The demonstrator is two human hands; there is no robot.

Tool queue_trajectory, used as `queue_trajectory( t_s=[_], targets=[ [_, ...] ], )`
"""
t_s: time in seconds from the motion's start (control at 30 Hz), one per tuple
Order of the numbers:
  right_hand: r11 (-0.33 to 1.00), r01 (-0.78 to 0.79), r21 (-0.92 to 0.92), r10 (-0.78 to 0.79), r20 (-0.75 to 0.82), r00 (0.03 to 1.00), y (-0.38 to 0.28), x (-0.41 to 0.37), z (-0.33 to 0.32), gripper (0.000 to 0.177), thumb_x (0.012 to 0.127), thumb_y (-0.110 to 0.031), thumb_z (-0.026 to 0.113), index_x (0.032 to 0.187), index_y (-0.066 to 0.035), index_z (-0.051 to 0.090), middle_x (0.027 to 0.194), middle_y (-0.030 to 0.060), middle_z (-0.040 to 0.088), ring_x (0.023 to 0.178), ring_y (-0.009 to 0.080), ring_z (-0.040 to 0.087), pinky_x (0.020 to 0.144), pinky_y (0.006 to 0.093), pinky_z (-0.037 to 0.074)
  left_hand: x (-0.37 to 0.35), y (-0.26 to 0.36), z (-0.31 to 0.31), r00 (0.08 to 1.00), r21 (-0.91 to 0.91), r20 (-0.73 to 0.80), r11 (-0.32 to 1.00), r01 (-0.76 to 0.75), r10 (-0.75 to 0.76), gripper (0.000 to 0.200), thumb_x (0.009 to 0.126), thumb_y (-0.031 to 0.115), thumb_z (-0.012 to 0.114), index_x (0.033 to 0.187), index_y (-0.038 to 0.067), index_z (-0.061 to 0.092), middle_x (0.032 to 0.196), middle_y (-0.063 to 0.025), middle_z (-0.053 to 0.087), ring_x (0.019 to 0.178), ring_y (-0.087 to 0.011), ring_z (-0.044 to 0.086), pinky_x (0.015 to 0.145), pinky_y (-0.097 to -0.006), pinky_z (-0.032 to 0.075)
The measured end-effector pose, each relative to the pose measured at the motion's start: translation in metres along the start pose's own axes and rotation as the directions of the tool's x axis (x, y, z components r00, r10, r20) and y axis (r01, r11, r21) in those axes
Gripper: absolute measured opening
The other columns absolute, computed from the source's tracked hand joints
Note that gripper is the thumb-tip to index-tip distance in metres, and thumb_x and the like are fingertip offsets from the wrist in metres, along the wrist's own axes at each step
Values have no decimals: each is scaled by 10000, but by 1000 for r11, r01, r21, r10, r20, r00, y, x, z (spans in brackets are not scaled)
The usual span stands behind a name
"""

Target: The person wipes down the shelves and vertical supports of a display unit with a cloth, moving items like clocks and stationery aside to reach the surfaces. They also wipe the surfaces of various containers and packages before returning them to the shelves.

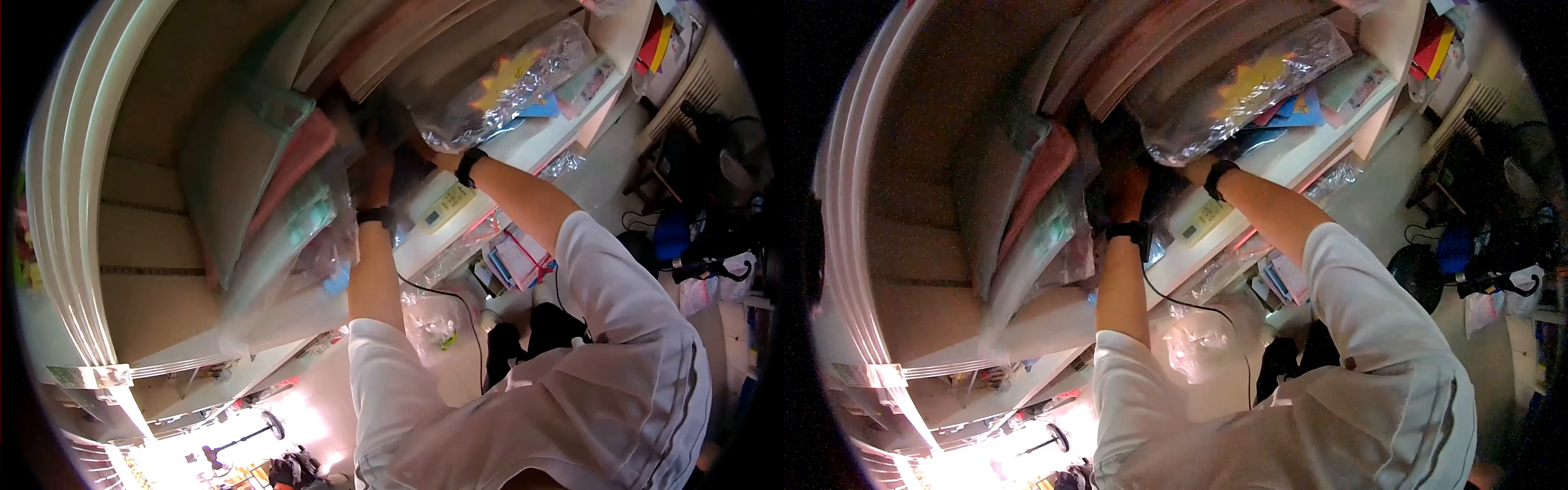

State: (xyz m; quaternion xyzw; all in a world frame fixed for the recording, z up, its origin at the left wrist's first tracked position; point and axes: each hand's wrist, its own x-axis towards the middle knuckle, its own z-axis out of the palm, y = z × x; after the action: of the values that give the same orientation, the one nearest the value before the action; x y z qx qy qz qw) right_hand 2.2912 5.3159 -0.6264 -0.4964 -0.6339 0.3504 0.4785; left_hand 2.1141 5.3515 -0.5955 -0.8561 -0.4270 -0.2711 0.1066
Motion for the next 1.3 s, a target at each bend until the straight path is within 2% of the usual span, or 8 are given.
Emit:
queue_trajectory(
  t_s=[0.03, 0.43, 0.7, 0.97, 1.1, 1.2, 1.27, 1.3],
  targets=[
    [909, 88, -407, -117, -48, 992, -63, -45, -24, 400, 941, -178, 517, 1308, -19, 516, 1318, 207, 515, 1224, 345, 481, 1073, 415, 353, -11, -11, 33, 1000, -85, 5, 996, 8, -7, 461, 885, 178, 585, 1333, 81, 535, 1357, -221, 525, 1195, -362, 547, 979, -435, 470],
    [969, 225, -105, -214, 107, 971, -48, -44, -3, 410, 881, -60, 486, 1285, -37, 548, 1293, 229, 562, 1141, 409, 557, 999, 430, 443, -60, 24, -74, 816, 373, 211, 816, 442, -538, 422, 885, 238, 557, 1302, 175, 582, 1236, -156, 629, 953, -367, 657, 781, -485, 539],
    [964, 232, -129, -230, 33, 973, -2, -36, -4, 407, 878, -76, 502, 1280, -49, 556, 1321, 213, 544, 1165, 404, 542, 1009, 432, 437, -30, -4, 5, 987, 57, -64, 988, -141, 145, 350, 921, 160, 519, 1243, 37, 575, 1210, -187, 609, 1042, -329, 593, 913, -404, 468],
    [949, 275, -156, -263, 93, 960, -45, -68, -15, 404, 876, -92, 518, 1275, -62, 564, 1349, 197, 526, 1189, 399, 527, 1018, 434, 431, -80, 46, -66, 990, 497, 31, 862, 103, -136, 352, 878, 299, 617, 1181, 125, 654, 1294, -126, 602, 918, -301, 673, 710, -405, 558],
    [956, 258, -138, -260, 5, 966, -1, -39, -7, 402, 874, -100, 526, 1273, -68, 568, 1363, 189, 517, 1201, 396, 520, 1023, 435, 428, -63, 14, -38, 996, 176, -85, 984, 16, -1, 412, 923, 305, 574, 1268, 82, 600, 1289, -146, 605, 1095, -332, 617, 867, -363, 520],
    [955, 258, -146, -271, -73, 960, 24, -34, -5, 401, 873, -106, 531, 1271, -73, 571, 1374, 183, 510, 1210, 394, 514, 1027, 435, 425, -15, 72, -77, 855, -176, 320, 861, 477, -408, 540, 953, 379, 553, 1372, 45, 484, 1427, -151, 477, 1262, -314, 497, 1027, -368, 415],
    [938, 291, -189, -317, -119, 941, 29, -46, -4, 400, 873, -110, 535, 1270, -76, 573, 1381, 178, 506, 1216, 393, 511, 1030, 436, 424, -68, -61, 80, 933, -32, 299, 975, 219, -200, 469, 938, 311, 565, 1328, 53, 531, 1337, -148, 571, 1205, -255, 566, 968, -320, 460],
    [925, 310, -220, -341, -118, 933, 27, -52, -6, 400, 872, -112, 537, 1269, -77, 574, 1384, 176, 503, 1219, 392, 509, 1031, 436, 423, -75, -53, 72, 922, -431, 266, 820, 376, -282, 527, 898, 307, 641, 1334, 39, 521, 1397, -168, 514, 1253, -295, 522, 1016, -358, 430]
  ],
)
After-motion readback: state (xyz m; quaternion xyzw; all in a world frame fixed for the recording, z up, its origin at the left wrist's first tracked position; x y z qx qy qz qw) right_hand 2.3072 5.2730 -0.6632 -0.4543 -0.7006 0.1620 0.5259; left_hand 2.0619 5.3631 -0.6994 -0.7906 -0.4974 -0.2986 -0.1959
